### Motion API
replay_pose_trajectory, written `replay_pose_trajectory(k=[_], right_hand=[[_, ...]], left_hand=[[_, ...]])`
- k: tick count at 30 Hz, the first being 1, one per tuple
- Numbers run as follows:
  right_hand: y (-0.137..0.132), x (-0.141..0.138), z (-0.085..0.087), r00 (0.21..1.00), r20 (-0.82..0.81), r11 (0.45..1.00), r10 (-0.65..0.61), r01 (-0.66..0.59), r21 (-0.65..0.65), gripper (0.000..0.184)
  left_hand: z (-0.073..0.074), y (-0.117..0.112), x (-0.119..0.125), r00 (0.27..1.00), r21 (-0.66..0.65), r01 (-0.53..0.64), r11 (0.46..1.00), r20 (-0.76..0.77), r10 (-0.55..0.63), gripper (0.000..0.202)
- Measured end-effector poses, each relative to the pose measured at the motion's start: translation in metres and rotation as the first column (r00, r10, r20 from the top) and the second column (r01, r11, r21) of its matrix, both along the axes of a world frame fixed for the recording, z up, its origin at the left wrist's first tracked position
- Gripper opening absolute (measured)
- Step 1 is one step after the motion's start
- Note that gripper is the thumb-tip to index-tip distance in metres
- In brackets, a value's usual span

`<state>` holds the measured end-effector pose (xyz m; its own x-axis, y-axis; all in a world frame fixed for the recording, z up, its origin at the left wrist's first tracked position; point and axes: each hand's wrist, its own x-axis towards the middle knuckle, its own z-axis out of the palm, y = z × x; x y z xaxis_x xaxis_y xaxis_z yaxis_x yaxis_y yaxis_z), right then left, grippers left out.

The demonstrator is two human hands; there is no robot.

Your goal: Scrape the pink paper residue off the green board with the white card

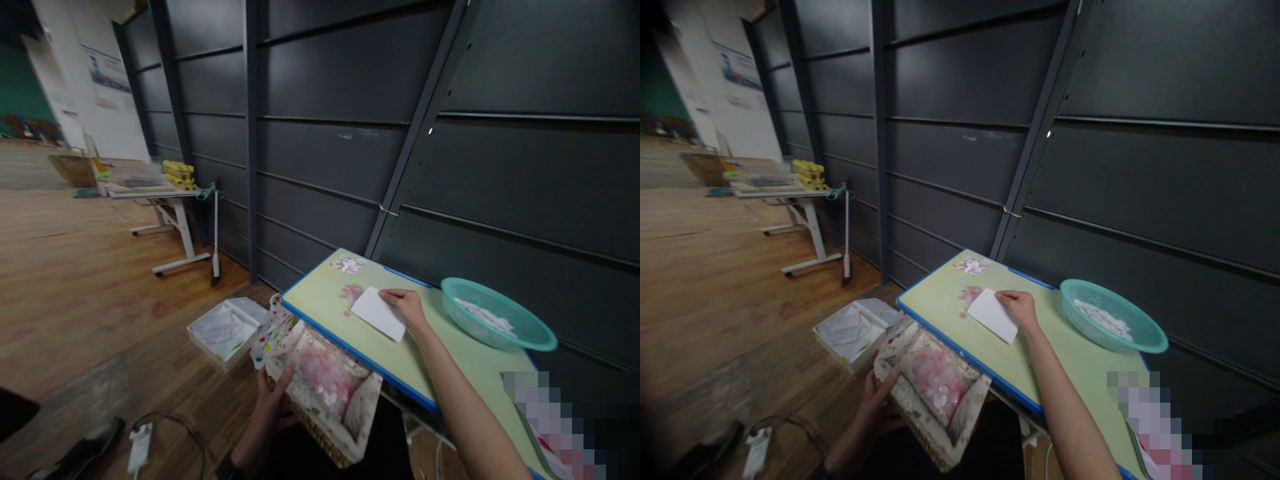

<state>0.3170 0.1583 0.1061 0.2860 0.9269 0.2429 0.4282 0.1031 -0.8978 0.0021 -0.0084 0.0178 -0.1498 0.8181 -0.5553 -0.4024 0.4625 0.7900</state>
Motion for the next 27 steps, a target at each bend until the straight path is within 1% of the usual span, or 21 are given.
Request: replay_pose_trajectory(k=[2,5,9,13,18,22,24,27], right_hand=[[0.0,-0.004,0.0,0.999,-0.032,1.0,0.009,-0.009,0.001,0.046],[-0.001,-0.014,0.0,0.999,-0.029,0.999,0.04,-0.04,-0.006,0.049],[-0.003,-0.027,0.0,0.995,-0.038,0.995,0.091,-0.092,-0.024,0.051],[-0.006,-0.036,-0.001,0.992,-0.097,0.996,0.086,-0.087,-0.002,0.052],[-0.011,-0.042,0.001,0.974,-0.175,0.987,0.146,-0.155,-0.037,0.05],[-0.013,-0.034,0.01,0.965,-0.246,0.995,0.096,-0.099,-0.002,0.044],[-0.013,-0.023,0.014,0.973,-0.222,0.997,0.06,-0.07,-0.036,0.04],[-0.013,-0.006,0.019,0.986,-0.158,0.993,0.045,-0.061,-0.1,0.033]], left_hand=[[-0.001,0.0,0.0,1.0,-0.006,0.01,1.0,-0.005,-0.01,0.085],[-0.002,0.001,0.001,1.0,-0.004,-0.01,1.0,0.013,0.01,0.084],[0.001,0.0,0.001,0.999,-0.014,-0.006,1.0,0.033,0.007,0.09],[0.005,-0.003,0.001,0.999,0.004,0.008,1.0,0.045,-0.009,0.089],[0.008,-0.002,0.001,0.999,-0.001,-0.016,1.0,0.038,0.016,0.087],[0.006,-0.001,0.0,1.0,-0.003,0.01,1.0,0.028,-0.01,0.085],[0.003,-0.001,0.0,1.0,-0.008,0.01,1.0,0.017,-0.01,0.086],[-0.002,0.001,0.0,1.0,-0.002,0.002,1.0,-0.001,-0.002,0.09]])
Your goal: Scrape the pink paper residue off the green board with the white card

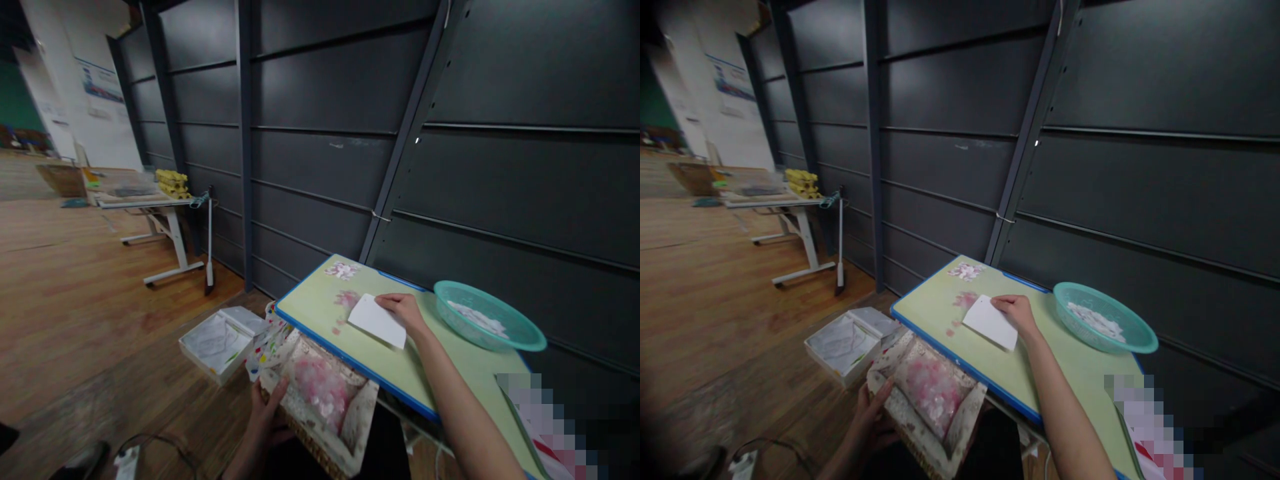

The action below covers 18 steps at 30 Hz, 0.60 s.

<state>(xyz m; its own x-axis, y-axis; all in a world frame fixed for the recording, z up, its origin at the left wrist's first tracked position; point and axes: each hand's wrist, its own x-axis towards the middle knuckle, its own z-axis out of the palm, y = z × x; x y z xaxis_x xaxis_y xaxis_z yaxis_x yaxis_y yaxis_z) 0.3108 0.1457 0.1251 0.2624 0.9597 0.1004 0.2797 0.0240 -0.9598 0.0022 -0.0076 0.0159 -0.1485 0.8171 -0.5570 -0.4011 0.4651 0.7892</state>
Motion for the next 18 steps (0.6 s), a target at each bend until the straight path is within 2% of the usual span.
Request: replay_pose_trajectory(k=[5,8,13,18], right_hand=[[0.0,0.015,0.002,0.998,0.063,1.0,-0.02,0.02,-0.007,0.026],[-0.001,0.009,0.0,0.996,0.087,0.999,0.007,-0.003,-0.051,0.022],[-0.002,-0.009,-0.007,0.99,0.02,0.985,0.138,-0.136,-0.104,0.025],[-0.001,-0.011,-0.006,0.995,-0.015,0.992,0.094,-0.095,-0.088,0.025]], left_hand=[[-0.004,0.002,0.001,0.998,-0.018,-0.053,0.998,0.017,0.054,0.095],[-0.004,0.001,0.001,0.999,-0.002,-0.039,0.999,0.03,0.039,0.09],[-0.003,0.001,-0.001,0.999,-0.005,-0.028,1.0,0.031,0.028,0.079],[-0.002,0.001,-0.001,0.999,0.0,-0.017,1.0,0.042,0.017,0.078]])
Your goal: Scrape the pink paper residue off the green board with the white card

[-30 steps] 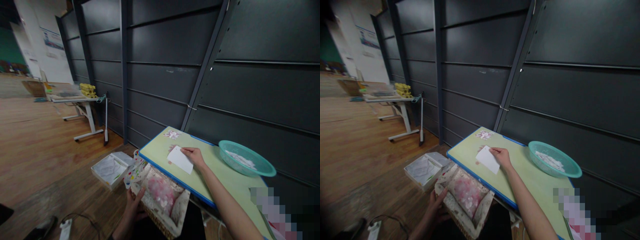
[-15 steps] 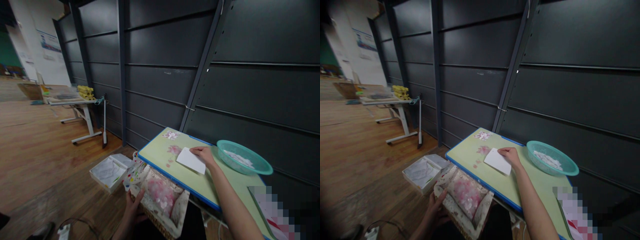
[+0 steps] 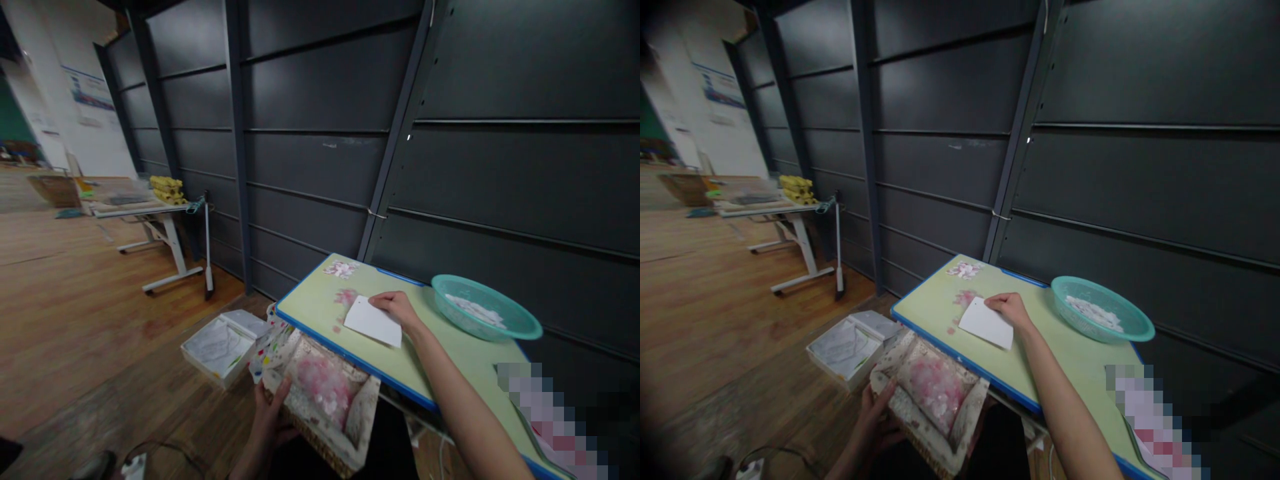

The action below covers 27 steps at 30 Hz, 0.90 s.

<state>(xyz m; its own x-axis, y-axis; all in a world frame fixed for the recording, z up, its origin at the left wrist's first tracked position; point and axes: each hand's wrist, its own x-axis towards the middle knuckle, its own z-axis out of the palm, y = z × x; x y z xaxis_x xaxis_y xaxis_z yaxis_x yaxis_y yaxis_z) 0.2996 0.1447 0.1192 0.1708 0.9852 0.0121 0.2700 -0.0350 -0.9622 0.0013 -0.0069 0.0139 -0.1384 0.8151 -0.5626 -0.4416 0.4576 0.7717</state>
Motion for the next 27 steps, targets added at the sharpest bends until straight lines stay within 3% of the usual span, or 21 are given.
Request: replay_pose_trajectory(k=[15,23,27], right_hand=[[0.009,-0.028,-0.024,0.999,-0.014,0.996,-0.04,0.041,0.073,0.042],[0.006,-0.032,-0.017,0.998,-0.066,0.992,-0.019,0.027,0.127,0.051],[0.002,-0.035,-0.017,1.0,-0.027,0.996,-0.006,0.009,0.091,0.052]], left_hand=[[0.0,0.001,0.001,0.999,-0.001,-0.015,1.0,-0.037,0.015,0.077],[-0.002,0.001,0.0,1.0,-0.006,-0.008,1.0,-0.03,0.008,0.079],[-0.002,0.002,0.001,1.0,-0.006,-0.018,1.0,-0.013,0.018,0.083]])
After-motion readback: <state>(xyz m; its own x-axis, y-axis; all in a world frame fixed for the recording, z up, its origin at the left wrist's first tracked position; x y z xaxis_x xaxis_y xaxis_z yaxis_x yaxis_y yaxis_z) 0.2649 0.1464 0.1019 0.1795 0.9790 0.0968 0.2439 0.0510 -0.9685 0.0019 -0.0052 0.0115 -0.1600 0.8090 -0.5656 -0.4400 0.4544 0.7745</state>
